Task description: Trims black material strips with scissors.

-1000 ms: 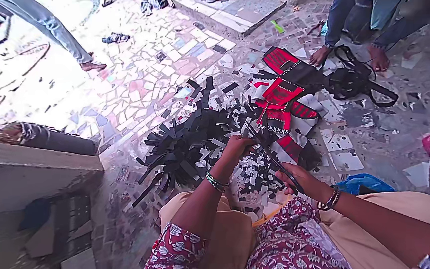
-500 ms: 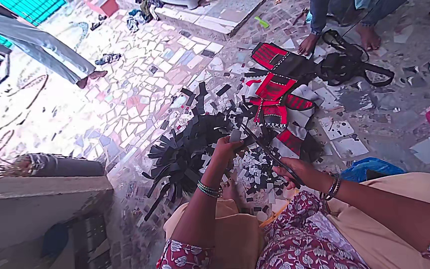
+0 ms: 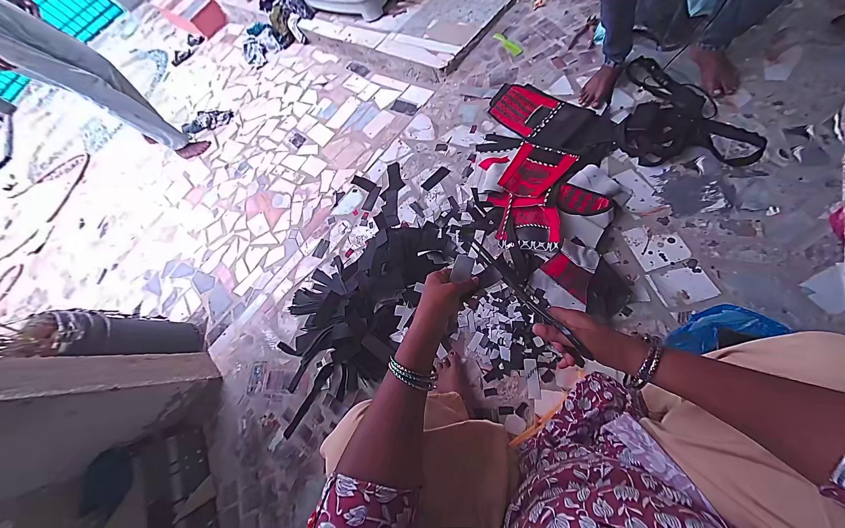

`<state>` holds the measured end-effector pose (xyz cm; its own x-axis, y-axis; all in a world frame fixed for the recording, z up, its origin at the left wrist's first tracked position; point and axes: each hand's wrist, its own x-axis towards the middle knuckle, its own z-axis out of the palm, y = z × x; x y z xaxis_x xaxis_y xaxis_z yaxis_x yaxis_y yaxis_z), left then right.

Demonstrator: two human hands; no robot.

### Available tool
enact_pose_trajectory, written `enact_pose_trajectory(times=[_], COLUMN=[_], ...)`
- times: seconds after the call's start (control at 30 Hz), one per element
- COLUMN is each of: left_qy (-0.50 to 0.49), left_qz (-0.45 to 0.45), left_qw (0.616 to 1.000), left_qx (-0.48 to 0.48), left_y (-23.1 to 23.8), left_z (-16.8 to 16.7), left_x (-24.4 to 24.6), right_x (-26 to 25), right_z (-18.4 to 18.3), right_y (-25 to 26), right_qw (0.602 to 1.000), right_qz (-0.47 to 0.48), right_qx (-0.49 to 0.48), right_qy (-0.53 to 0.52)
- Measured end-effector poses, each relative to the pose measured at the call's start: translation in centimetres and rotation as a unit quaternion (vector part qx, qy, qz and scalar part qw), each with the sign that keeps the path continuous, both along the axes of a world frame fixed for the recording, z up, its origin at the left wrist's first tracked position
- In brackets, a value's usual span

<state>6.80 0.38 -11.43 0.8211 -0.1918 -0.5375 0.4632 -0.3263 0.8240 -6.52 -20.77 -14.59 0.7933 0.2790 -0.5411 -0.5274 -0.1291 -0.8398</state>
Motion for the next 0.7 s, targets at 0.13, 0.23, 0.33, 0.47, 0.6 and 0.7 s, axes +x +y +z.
enact_pose_trajectory(times=[0.13, 0.23, 0.33, 0.47, 0.6, 0.7], left_qy=[-0.007, -0.007, -0.011, -0.016, -0.014, -0.039], left_qz=[-0.001, -0.002, -0.001, -0.004, -0.001, 0.037], left_qw=[1.000, 1.000, 1.000, 1.000, 1.000, 0.999], left_qx=[-0.001, -0.001, -0.003, 0.000, 0.009, 0.000], left_y=[0.10, 0.03, 0.13, 0.25, 0.33, 0.59], left_z=[-0.10, -0.07, -0.21, -0.26, -0.26, -0.49], left_x=[0.07, 0.05, 0.12, 0.18, 0.28, 0.54], right_x=[0.05, 0.03, 0.04, 0.08, 0.07, -0.15], right_z=[0.25, 0.19, 0.31, 0.67, 0.57, 0.30], right_y=[-0.06, -0.07, -0.04, 0.09, 0.15, -0.03], right_qw=[1.000, 1.000, 0.999, 0.999, 0.999, 1.000], right_qz=[-0.001, -0.007, -0.017, -0.026, -0.027, -0.013], right_qx=[0.008, 0.014, 0.028, 0.035, 0.029, 0.010], right_qy=[-0.003, -0.004, 0.001, 0.000, -0.007, -0.010])
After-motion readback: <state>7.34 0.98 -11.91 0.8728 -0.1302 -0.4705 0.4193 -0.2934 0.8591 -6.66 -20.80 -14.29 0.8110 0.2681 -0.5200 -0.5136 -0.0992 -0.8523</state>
